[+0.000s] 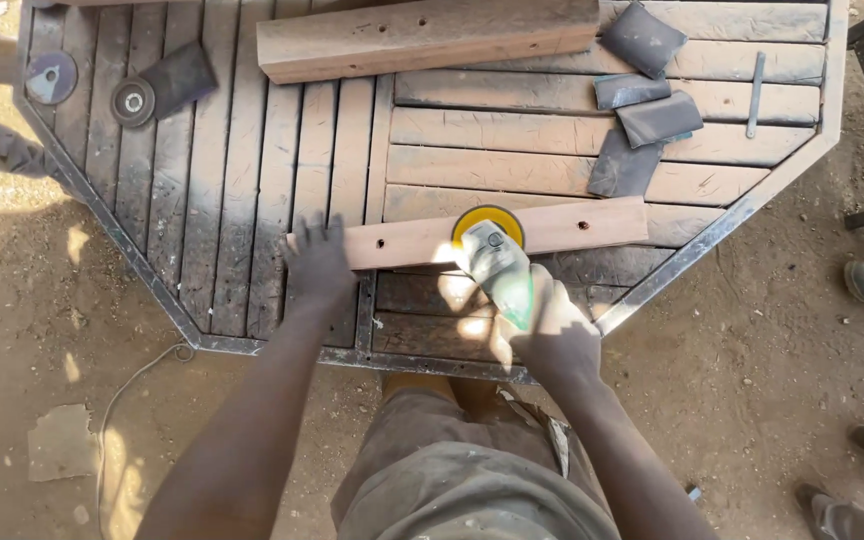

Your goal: Sand the surface of a wooden plank using an angle grinder with a sanding disc

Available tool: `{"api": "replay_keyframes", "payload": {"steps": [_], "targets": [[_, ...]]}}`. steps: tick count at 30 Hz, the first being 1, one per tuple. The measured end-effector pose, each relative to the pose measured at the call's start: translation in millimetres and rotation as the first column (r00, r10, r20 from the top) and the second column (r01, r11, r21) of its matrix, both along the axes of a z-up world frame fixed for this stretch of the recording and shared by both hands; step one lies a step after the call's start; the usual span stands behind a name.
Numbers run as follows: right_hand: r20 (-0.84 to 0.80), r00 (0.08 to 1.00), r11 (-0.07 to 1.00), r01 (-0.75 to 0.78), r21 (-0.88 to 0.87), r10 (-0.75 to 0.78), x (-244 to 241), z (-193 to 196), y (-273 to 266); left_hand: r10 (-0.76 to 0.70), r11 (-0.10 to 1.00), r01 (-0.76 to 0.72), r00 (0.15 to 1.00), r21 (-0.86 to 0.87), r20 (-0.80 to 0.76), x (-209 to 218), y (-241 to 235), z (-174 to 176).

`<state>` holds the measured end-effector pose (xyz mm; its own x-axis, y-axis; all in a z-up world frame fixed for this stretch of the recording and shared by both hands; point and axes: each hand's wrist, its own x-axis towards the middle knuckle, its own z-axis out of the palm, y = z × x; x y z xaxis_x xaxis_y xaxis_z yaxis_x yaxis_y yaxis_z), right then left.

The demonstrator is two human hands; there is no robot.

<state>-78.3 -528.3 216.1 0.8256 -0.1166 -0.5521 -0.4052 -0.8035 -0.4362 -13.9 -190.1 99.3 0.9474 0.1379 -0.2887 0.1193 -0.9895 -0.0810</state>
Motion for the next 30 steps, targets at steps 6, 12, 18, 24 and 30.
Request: {"api": "replay_keyframes", "payload": {"steps": [6, 12, 18, 24, 30], "targets": [[0.121, 0.936, 0.94, 0.338, -0.038, -0.332, -6, -3, -48, 0.325, 0.873, -0.35, 0.937, -0.34, -0.13, -10, 64, -26], [0.298, 0.88, 0.866, 0.442, -0.233, -0.369, -12, -47, -123, 0.394, 0.758, -0.442, 0.896, -0.479, -0.204, -6, 81, -19], [0.457, 0.875, 0.932, 0.287, -0.222, -0.161, -28, -44, 26, 0.281, 0.66, -0.429, 0.902, -0.617, -0.327, -11, 117, -31], [-0.083, 0.996, 0.994, -0.043, -0.095, 0.035, 17, 16, 194, 0.332, -0.181, -0.519, 0.767, -0.835, -0.549, -5, 145, -76], [-0.047, 0.999, 0.994, -0.03, -0.106, 0.025, 21, 25, 222, 0.301, -0.351, -0.58, 0.673, -0.735, -0.676, 0, 153, -121]]}}
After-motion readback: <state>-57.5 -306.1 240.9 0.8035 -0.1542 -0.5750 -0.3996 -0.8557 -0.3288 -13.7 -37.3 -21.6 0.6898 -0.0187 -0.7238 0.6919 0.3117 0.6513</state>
